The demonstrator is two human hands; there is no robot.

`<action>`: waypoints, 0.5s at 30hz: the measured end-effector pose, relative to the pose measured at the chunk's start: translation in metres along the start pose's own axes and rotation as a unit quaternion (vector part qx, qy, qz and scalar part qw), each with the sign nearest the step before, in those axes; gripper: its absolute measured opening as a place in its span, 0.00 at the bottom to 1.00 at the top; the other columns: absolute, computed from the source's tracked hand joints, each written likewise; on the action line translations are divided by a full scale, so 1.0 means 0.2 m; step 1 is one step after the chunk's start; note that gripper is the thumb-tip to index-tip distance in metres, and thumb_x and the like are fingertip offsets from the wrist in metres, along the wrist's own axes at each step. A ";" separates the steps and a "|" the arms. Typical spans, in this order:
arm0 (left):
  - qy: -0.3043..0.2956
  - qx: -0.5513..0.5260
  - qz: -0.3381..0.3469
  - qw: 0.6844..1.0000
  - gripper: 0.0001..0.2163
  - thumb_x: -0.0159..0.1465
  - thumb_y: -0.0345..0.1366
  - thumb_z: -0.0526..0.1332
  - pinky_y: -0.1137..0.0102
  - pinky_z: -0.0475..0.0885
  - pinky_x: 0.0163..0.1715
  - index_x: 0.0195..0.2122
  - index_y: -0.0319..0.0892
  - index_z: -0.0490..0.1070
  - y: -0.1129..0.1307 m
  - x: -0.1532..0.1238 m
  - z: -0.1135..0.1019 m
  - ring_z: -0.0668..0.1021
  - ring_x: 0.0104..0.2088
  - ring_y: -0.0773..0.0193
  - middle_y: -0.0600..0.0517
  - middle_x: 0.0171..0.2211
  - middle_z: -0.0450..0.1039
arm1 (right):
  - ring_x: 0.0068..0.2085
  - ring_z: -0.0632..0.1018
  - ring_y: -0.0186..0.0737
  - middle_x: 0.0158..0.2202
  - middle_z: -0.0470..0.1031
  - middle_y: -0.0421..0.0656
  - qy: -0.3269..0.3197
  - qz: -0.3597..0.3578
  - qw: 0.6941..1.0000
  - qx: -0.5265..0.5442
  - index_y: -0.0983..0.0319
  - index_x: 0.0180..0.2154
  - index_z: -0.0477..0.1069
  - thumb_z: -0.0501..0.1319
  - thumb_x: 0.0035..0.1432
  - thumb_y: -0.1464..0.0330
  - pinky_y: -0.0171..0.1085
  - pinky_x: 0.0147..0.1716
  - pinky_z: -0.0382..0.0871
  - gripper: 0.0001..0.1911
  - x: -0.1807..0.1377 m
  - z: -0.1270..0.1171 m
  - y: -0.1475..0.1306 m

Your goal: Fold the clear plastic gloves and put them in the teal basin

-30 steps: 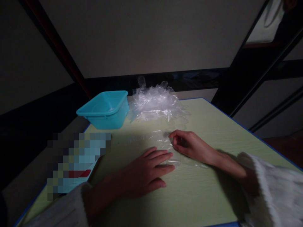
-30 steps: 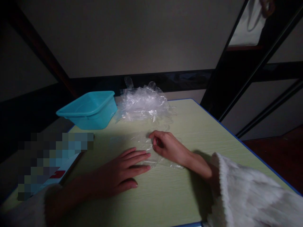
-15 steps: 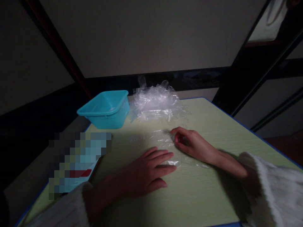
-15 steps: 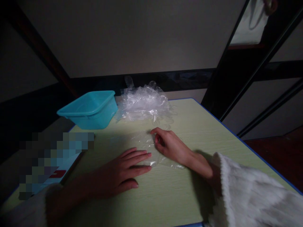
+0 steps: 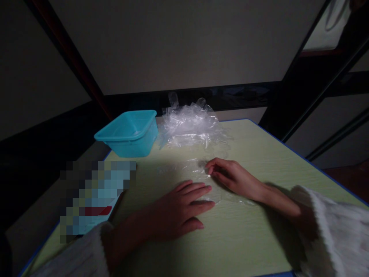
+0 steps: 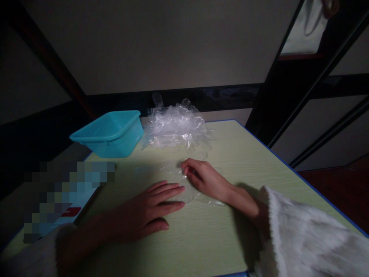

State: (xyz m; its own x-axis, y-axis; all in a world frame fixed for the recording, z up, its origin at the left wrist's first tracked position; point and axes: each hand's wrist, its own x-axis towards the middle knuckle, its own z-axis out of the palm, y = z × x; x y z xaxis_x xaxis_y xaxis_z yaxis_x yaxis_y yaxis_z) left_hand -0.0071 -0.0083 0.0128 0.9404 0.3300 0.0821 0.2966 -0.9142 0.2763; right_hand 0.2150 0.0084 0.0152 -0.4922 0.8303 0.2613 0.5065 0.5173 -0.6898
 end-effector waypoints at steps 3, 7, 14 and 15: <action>0.004 0.007 0.002 1.000 0.21 0.64 0.43 0.54 0.55 0.53 0.58 0.55 0.39 0.63 -0.01 0.00 0.00 0.57 0.61 0.52 0.39 0.61 0.54 | 0.34 0.73 0.36 0.33 0.72 0.44 -0.003 0.001 1.000 0.015 0.65 0.39 0.64 0.50 0.57 0.76 0.35 0.33 0.66 0.09 0.00 0.01 0.02; -0.005 0.017 0.001 1.000 0.21 0.64 0.43 0.53 0.55 0.52 0.58 0.56 0.39 0.62 -0.01 0.01 0.00 0.57 0.61 0.52 0.40 0.61 0.53 | 0.34 0.73 0.36 0.33 0.72 0.43 -0.004 0.004 1.000 0.020 0.65 0.41 0.64 0.50 0.57 0.76 0.36 0.34 0.67 0.10 0.01 0.00 0.03; 0.000 0.019 0.004 1.000 0.21 0.64 0.43 0.53 0.56 0.52 0.58 0.55 0.40 0.63 -0.01 0.00 0.01 0.57 0.61 0.52 0.40 0.61 0.54 | 0.36 0.73 0.37 0.35 0.72 0.43 0.017 0.001 1.000 0.017 0.63 0.38 0.66 0.51 0.57 0.76 0.37 0.35 0.67 0.09 0.01 0.00 0.00; 0.003 0.019 0.005 1.000 0.20 0.64 0.43 0.53 0.56 0.52 0.58 0.55 0.40 0.63 -0.01 0.00 0.01 0.57 0.61 0.52 0.40 0.61 0.54 | 0.37 0.73 0.37 0.35 0.72 0.43 0.013 -0.003 1.000 0.021 0.63 0.38 0.66 0.51 0.57 0.76 0.37 0.35 0.67 0.09 0.01 0.00 0.00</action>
State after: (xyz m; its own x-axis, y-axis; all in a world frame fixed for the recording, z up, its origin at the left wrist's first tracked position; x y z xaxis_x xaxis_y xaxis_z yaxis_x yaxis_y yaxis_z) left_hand -0.0076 -0.0072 0.0109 0.9424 0.3221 0.0900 0.2936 -0.9257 0.2385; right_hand 0.2137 0.0102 0.0152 -0.4762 0.8326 0.2829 0.4732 0.5139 -0.7156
